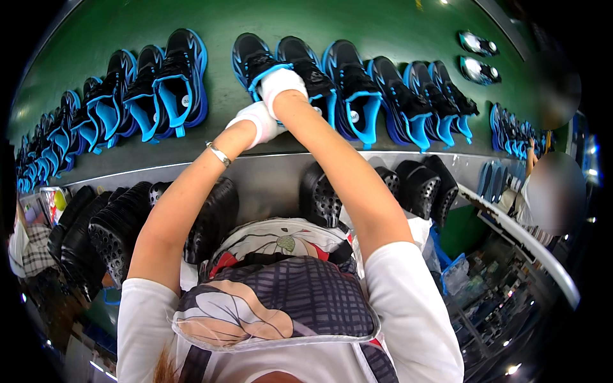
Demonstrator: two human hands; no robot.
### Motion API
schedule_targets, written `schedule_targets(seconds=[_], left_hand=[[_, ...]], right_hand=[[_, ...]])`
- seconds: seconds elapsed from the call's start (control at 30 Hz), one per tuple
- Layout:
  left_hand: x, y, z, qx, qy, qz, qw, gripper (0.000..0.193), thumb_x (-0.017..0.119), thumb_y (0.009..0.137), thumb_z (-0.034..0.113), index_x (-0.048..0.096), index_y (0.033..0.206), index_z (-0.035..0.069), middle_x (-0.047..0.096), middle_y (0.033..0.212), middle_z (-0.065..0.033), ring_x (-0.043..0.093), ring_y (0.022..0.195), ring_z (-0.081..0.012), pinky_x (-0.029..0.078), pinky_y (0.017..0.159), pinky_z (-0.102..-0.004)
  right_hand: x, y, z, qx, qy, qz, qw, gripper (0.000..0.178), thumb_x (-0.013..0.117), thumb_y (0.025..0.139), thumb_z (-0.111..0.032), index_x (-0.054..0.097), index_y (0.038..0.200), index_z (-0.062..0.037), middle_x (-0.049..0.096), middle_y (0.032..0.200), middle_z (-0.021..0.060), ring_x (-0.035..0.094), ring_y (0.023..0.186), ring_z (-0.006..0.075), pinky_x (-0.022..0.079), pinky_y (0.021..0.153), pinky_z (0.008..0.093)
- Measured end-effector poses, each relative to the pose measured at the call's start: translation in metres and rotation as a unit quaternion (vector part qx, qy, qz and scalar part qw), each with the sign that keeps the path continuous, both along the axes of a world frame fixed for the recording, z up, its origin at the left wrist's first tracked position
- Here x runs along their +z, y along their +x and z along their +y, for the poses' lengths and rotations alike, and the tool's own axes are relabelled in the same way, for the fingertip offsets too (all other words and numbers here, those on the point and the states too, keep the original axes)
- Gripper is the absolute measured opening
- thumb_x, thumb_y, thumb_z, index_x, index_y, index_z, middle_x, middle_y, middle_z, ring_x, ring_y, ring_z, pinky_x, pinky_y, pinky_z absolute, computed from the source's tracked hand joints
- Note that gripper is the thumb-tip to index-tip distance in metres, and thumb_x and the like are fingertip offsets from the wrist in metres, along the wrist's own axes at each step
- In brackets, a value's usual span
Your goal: The person picks up shoe components and finished shoes from an assembly line, turning them over by hand and placing some into a large bag.
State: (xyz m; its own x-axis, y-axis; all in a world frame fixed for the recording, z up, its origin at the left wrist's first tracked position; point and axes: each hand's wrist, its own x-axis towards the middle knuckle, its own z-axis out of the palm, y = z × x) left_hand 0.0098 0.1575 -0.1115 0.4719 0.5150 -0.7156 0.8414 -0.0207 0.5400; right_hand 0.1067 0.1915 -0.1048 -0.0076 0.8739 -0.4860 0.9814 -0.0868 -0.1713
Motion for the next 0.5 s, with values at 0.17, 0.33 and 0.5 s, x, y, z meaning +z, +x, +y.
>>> schedule_targets(seconds=[0.17,0.33,0.5], left_hand=[[0.002,-0.004,-0.010,-0.002,0.109,-0.090,0.990,0.052,0.067,0.085,0.047,0.064,0.122,0.010,0.064,0.124,-0.0155,0.059,0.116,-0.0349,0.049,0.094,-0.0385],[0.019,-0.029,-0.004,-0.106,0.134,-0.020,0.985,0.042,0.071,0.086,0.028,0.061,0.122,0.009,0.066,0.119,-0.0155,0.061,0.110,-0.0333,0.049,0.092,-0.0393],[0.027,-0.069,-0.008,-0.203,0.213,0.145,0.945,0.047,0.061,0.088,0.008,0.052,0.134,0.012,0.057,0.127,-0.0135,0.058,0.114,-0.0354,0.050,0.094,-0.0396]], right_hand=[[0.013,0.005,-0.012,-0.025,0.078,0.099,0.992,0.035,0.061,0.085,-0.031,0.069,0.110,-0.0078,0.067,0.107,0.0213,0.065,0.097,0.0393,0.054,0.083,0.0442],[0.071,0.043,-0.094,0.013,0.189,0.308,0.932,0.044,0.062,0.087,-0.030,0.060,0.122,-0.0032,0.069,0.100,0.0175,0.066,0.096,0.0325,0.052,0.087,0.0386],[0.129,0.151,-0.205,-0.172,0.184,0.253,0.934,0.033,0.061,0.090,-0.031,0.065,0.112,-0.0077,0.070,0.103,0.0161,0.068,0.096,0.0307,0.053,0.085,0.0371]])
